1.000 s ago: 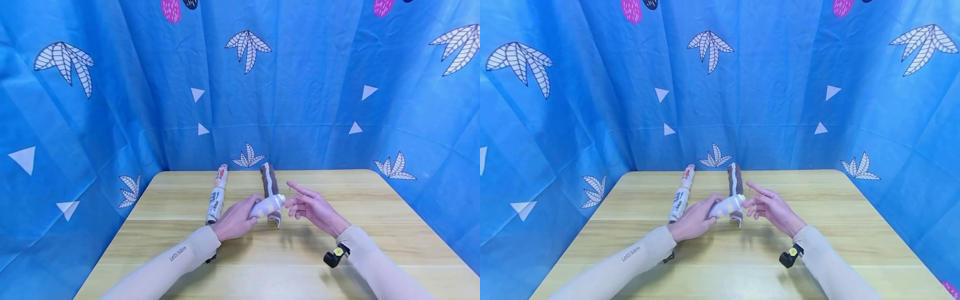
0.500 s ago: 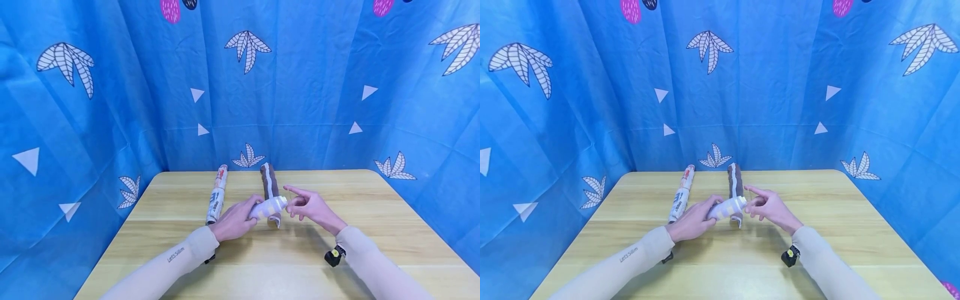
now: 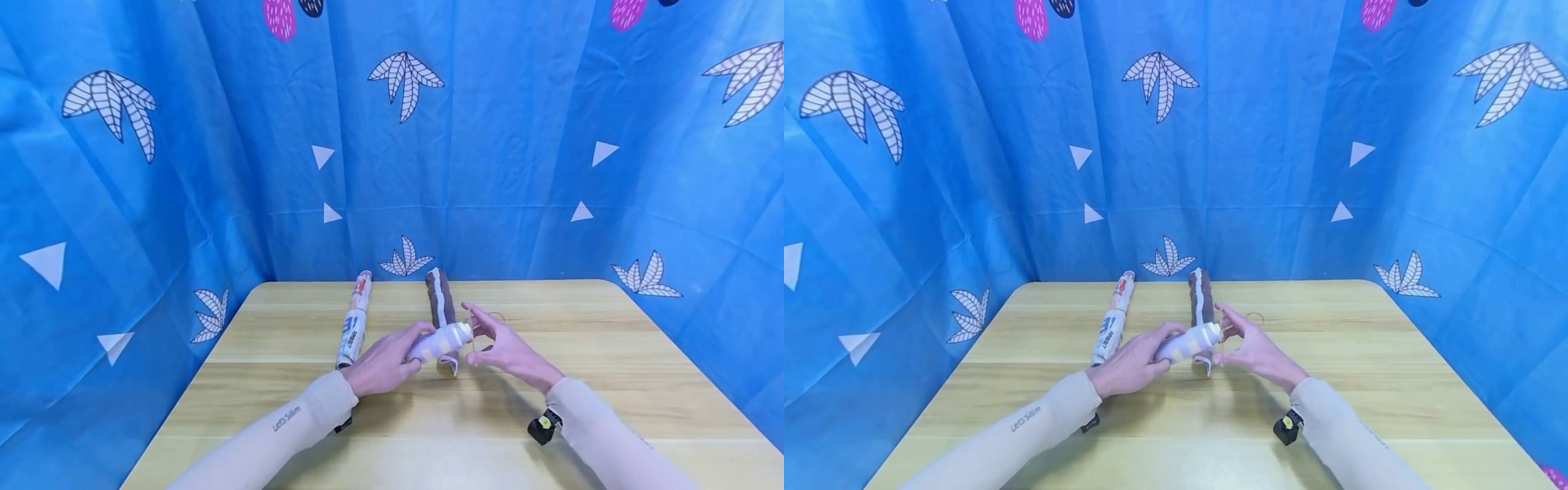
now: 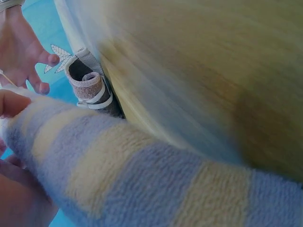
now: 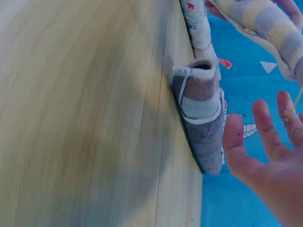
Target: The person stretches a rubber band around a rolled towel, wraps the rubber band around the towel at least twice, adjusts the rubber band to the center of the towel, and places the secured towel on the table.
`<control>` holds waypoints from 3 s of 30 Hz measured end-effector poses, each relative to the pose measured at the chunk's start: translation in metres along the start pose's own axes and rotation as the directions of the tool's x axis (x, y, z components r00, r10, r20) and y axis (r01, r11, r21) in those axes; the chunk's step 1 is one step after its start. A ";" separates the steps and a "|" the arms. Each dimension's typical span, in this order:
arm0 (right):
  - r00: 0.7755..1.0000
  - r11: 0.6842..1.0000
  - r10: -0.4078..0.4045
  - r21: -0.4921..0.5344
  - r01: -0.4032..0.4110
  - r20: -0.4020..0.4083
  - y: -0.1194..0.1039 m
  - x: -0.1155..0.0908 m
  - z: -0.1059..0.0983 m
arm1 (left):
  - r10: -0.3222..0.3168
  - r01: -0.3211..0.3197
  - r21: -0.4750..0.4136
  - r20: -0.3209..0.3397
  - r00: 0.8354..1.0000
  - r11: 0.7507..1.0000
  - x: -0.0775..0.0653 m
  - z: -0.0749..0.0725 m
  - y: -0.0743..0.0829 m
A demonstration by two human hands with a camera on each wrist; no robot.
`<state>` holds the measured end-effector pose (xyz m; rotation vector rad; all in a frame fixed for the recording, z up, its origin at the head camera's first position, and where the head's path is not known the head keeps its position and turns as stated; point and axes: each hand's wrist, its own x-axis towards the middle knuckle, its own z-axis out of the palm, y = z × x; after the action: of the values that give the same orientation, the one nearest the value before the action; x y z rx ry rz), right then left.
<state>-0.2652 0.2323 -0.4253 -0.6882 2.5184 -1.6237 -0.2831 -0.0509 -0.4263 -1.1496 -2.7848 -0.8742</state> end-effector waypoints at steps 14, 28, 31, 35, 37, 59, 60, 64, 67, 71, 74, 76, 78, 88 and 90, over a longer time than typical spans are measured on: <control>0.999 0.998 0.000 0.065 -0.003 0.045 -0.007 0.008 0.012 | 0.026 -0.027 0.002 0.073 0.997 1.000 0.004 -0.003 0.008; 0.999 1.000 -0.021 0.020 0.020 0.046 -0.001 0.003 0.008 | -0.025 0.034 -0.158 0.056 0.998 0.987 0.001 -0.006 0.005; 0.999 1.000 -0.018 0.019 0.017 0.049 -0.001 0.004 0.010 | -0.027 0.039 -0.187 0.065 0.998 0.982 0.001 -0.005 0.006; 0.998 0.999 -0.034 0.000 0.034 0.058 -0.002 0.007 0.014 | -0.025 0.040 -0.184 0.086 0.996 0.982 0.001 -0.003 0.007; 0.997 0.999 -0.043 -0.018 0.044 0.060 -0.003 0.009 0.016 | -0.006 0.020 -0.155 0.087 0.996 0.988 0.002 -0.002 0.008; 0.997 0.920 -0.038 -0.388 0.061 0.067 -0.031 0.020 0.034 | 0.106 -0.104 0.107 -0.008 0.994 0.989 0.009 0.008 0.019; 0.997 0.920 -0.033 -0.388 0.058 0.070 -0.032 0.020 0.034 | 0.125 -0.122 0.109 -0.027 0.992 0.987 0.009 0.009 0.018; 0.997 0.922 -0.015 -0.386 0.043 0.075 -0.035 0.021 0.034 | 0.252 -0.241 0.121 -0.087 0.964 0.963 0.007 0.010 0.013; 0.998 0.919 0.007 -0.394 0.020 0.067 -0.038 0.021 0.034 | 0.248 -0.245 0.040 -0.086 0.965 0.969 0.007 0.007 0.012; 0.997 0.941 0.047 -0.338 -0.027 0.053 -0.039 0.021 0.031 | 0.080 -0.093 -0.199 -0.073 0.994 0.976 0.005 0.000 0.013; 0.997 0.960 0.080 -0.273 -0.070 0.023 -0.039 0.020 0.029 | 0.001 -0.041 -0.339 -0.116 0.993 0.940 0.007 -0.004 0.012; 0.995 0.967 0.101 -0.235 -0.097 0.004 -0.039 0.019 0.028 | -0.024 -0.041 -0.396 -0.157 0.987 0.918 0.009 -0.006 0.011; 0.993 0.971 0.118 -0.208 -0.115 0.001 -0.039 0.019 0.028 | -0.043 -0.046 -0.431 -0.193 0.980 0.901 0.011 -0.007 0.010; 0.964 0.963 0.264 -0.065 -0.261 0.037 -0.030 0.016 0.036 | -0.141 -0.008 -0.704 -0.153 0.978 0.710 0.010 -0.010 0.022; 0.949 0.949 0.313 -0.026 -0.313 -0.028 -0.025 0.016 0.040 | -0.141 -0.007 -0.740 -0.138 0.980 0.672 0.008 -0.011 0.028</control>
<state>-0.2602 0.1836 -0.4177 -0.2521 2.5126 -1.4921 -0.2732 -0.0350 -0.4021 -0.9101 -2.3382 -2.1284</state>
